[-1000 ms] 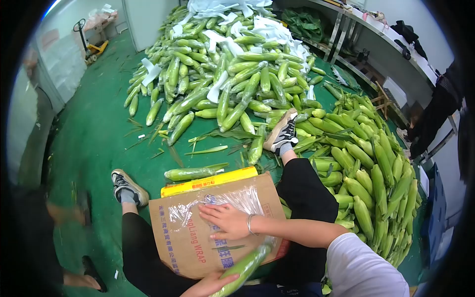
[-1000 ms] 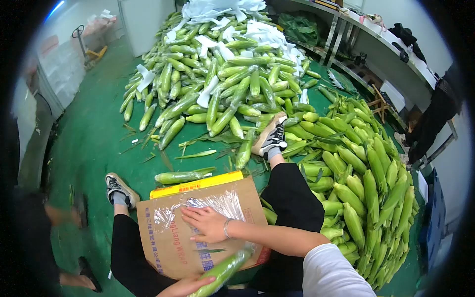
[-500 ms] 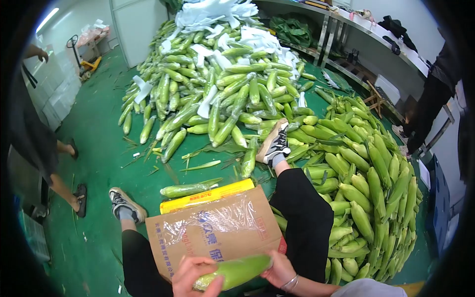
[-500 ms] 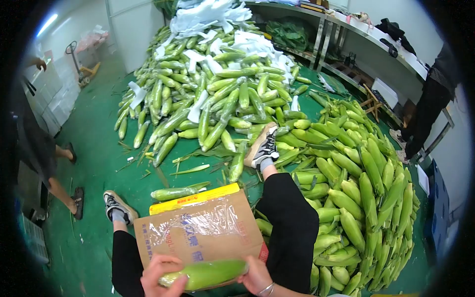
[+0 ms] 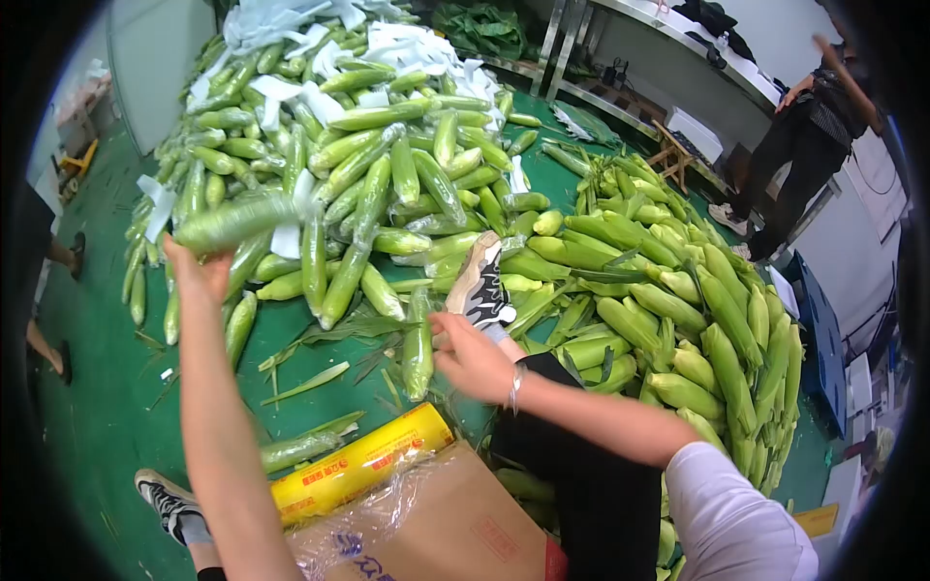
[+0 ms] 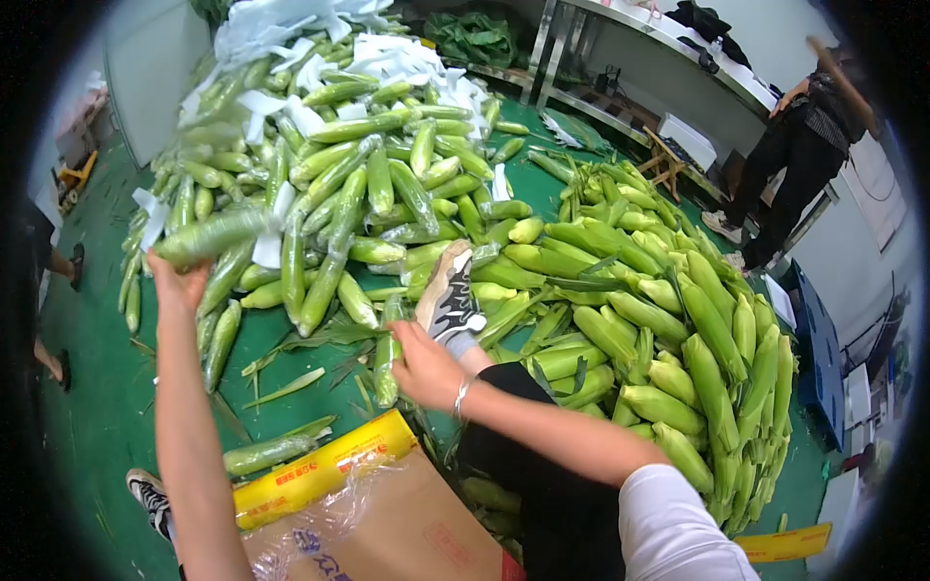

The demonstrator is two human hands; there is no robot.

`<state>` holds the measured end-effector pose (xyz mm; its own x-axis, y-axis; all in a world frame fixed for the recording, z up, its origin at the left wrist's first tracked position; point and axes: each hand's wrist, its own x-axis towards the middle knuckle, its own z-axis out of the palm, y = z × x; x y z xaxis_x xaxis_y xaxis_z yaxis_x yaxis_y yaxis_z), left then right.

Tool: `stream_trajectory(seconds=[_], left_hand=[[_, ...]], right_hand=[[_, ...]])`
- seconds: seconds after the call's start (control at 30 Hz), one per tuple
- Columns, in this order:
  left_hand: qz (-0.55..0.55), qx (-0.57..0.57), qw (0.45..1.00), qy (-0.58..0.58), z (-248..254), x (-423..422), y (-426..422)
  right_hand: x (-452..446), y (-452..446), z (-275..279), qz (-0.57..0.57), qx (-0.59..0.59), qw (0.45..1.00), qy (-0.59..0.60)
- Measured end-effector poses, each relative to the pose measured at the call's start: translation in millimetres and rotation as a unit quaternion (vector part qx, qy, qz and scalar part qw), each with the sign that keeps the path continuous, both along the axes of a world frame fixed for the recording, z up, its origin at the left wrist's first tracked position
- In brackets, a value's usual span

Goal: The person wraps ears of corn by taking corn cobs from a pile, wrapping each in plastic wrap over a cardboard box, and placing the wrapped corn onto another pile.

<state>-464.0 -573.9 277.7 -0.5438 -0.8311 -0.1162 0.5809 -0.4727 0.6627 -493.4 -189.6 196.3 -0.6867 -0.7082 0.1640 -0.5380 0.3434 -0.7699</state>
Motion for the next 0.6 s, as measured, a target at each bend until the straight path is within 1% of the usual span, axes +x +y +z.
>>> stream_trajectory(seconds=[0.03,0.07,0.1,0.13,0.17,0.2,0.23,0.27,0.33,0.43,0.47,0.5,0.53,0.57,0.6], left_hand=[[-0.057,0.068,0.995,-0.051,-5,2,-13],[-0.150,-0.112,0.958,-0.218,-48,7,-58],[-0.232,-0.289,0.852,-0.369,-93,20,-93],[-0.145,-0.519,0.704,-0.463,-95,46,-34],[-0.233,-0.538,0.630,-0.509,-111,77,-13],[-0.339,-0.580,0.523,-0.524,-131,109,-5],[-0.417,-0.592,0.466,-0.509,-157,141,-1],[-0.454,-0.620,0.390,-0.508,-171,166,12],[-0.453,-0.679,0.224,-0.532,-188,196,34],[-0.441,-0.672,0.256,-0.537,-179,201,42],[-0.405,-0.669,0.310,-0.540,-180,200,36],[-0.358,-0.629,0.371,-0.582,-165,188,31],[-0.315,-0.583,0.428,-0.615,-147,167,27],[-0.213,-0.662,0.485,-0.530,-144,147,9],[-0.182,-0.665,0.523,-0.501,-148,112,-27]], right_hand=[[-23,3,-20,0.032,0.106,0.990,0.084],[-38,0,-36,0.071,0.160,0.970,0.170],[-52,-5,-52,0.108,0.208,0.938,0.255],[-63,-13,-72,0.159,0.219,0.909,0.317],[-68,-24,-95,0.209,0.226,0.875,0.374],[-70,-37,-113,0.261,0.229,0.833,0.431],[-69,-48,-126,0.272,0.232,0.823,0.442],[-66,-56,-137,0.285,0.237,0.812,0.451],[-71,-63,-140,0.298,0.255,0.792,0.467],[-78,-70,-110,0.210,0.211,0.869,0.395],[-79,-77,-80,0.182,0.187,0.899,0.351],[-83,-91,-67,0.129,0.149,0.922,0.332],[-92,-112,-50,0.102,0.139,0.931,0.323],[-104,-135,-32,0.087,0.153,0.947,0.269],[-110,-156,4,0.062,0.177,0.951,0.247]])
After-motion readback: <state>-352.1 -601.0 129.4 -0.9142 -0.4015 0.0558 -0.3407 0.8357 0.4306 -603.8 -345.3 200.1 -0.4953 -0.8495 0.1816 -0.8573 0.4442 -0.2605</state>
